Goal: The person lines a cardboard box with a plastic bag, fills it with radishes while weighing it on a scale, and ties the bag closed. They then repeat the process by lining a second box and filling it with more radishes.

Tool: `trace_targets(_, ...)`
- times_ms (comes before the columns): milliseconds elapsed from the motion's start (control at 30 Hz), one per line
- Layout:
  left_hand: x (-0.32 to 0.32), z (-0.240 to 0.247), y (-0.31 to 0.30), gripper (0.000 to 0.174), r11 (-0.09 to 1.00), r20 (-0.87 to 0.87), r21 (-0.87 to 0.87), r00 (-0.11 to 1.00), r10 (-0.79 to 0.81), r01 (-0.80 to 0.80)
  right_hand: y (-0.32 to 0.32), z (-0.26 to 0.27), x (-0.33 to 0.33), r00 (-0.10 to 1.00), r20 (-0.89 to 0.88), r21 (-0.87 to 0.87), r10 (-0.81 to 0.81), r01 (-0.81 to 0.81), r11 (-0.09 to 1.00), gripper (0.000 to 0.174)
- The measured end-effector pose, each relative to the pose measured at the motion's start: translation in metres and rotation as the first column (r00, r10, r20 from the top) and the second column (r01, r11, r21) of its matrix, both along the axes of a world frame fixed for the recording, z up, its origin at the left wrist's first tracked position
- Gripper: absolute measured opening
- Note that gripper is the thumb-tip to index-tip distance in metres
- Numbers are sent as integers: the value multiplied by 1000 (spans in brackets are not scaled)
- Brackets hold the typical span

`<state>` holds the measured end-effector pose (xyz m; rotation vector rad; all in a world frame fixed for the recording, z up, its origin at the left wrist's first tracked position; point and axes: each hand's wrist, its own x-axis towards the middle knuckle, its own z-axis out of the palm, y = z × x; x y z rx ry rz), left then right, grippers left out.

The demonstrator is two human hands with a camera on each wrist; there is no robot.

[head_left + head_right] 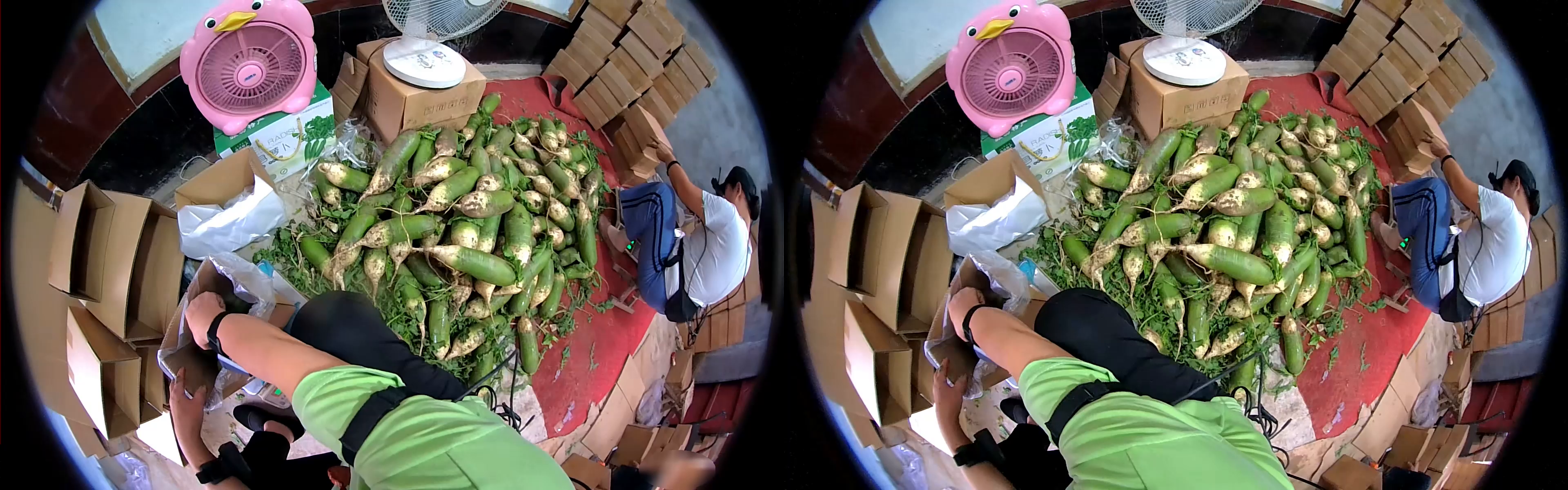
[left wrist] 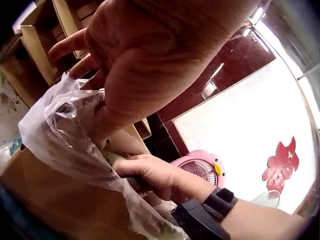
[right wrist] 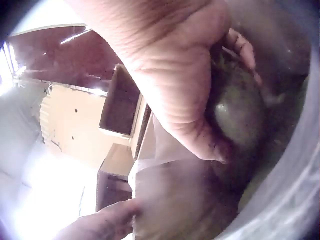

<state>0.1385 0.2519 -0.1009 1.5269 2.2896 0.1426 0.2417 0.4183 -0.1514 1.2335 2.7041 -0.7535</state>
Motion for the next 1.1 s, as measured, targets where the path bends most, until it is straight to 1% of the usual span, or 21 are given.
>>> trace_targets(133,-12,-12,0,62,1000,-1,1,1000,-2,2,4,34,-2,994,30,11,107,-108,994,37)
trace_targets(233,-21,-24,-2,63,999,-1,50,1000,-17,17,14,63,6,983,34,113,179,-182,977,35)
trace_targets(300,-22,-24,-2,65,997,-15,72,1000,-23,24,22,89,45,974,-133,270,184,-143,952,31)
trace_targets(367,-17,-18,0,65,998,-38,53,999,-18,20,38,112,93,941,-288,239,179,-111,965,31)
trace_targets(400,-14,-16,-1,65,999,-60,25,998,-25,26,50,118,121,895,-367,266,253,-160,951,34)
trace_targets(433,-13,-17,-1,65,999,-89,33,996,-25,28,55,141,149,956,-275,123,106,-74,990,41)
trace_targets(467,-8,-13,1,64,999,-56,43,998,-4,6,60,154,187,956,-290,-72,-44,24,997,49)
trace_targets(533,-2,-7,3,64,998,-26,42,999,40,-39,73,155,251,943,-299,-169,-149,102,980,60)
trace_targets(567,-1,-7,3,63,997,-18,59,999,46,-45,66,148,286,829,-470,-347,-303,142,927,57)
trace_targets(600,0,-7,2,63,996,-11,74,999,49,-48,56,143,315,743,-509,-494,-435,162,854,55)
trace_targets(633,2,-5,4,63,996,-9,71,998,62,-61,36,145,338,677,-501,-484,-539,297,823,58)
trace_targets(667,5,-2,5,63,995,-13,71,998,67,-66,24,122,362,526,-577,-583,-624,270,766,60)
trace_targets(700,7,-2,4,63,995,-17,69,998,68,-66,4,112,378,417,-568,-616,-710,356,703,60)
trace_targets(767,1,-9,2,63,996,2,73,998,57,-57,-32,67,406,207,-427,-775,-881,418,474,63)
trace_targets(800,1,-9,3,63,995,-11,66,997,70,-70,-49,47,417,148,-296,-875,-944,355,330,61)
trace_targets(867,6,-5,5,63,995,-44,34,994,98,-97,-86,-3,430,-20,-133,-935,-991,333,119,50)
trace_targets(900,5,-6,5,63,996,-43,32,995,85,-83,-102,-36,439,-38,-53,-949,-998,313,38,47)
trace_targets(933,1,-9,2,64,997,-58,42,996,75,-72,-118,-41,434,-84,-10,-947,-996,322,-17,45)
trace_targets(967,-2,-12,1,64,997,-69,53,996,59,-55,-129,-67,438,-117,103,-933,-988,332,-137,43)
trace_targets(1067,-12,-20,1,64,998,6,13,998,65,-65,-158,-130,446,-183,200,-968,-963,114,-223,38)
trace_targets(1100,-39,-43,-1,65,997,66,44,996,61,-64,-162,-132,441,-239,226,-964,-944,86,-253,38)
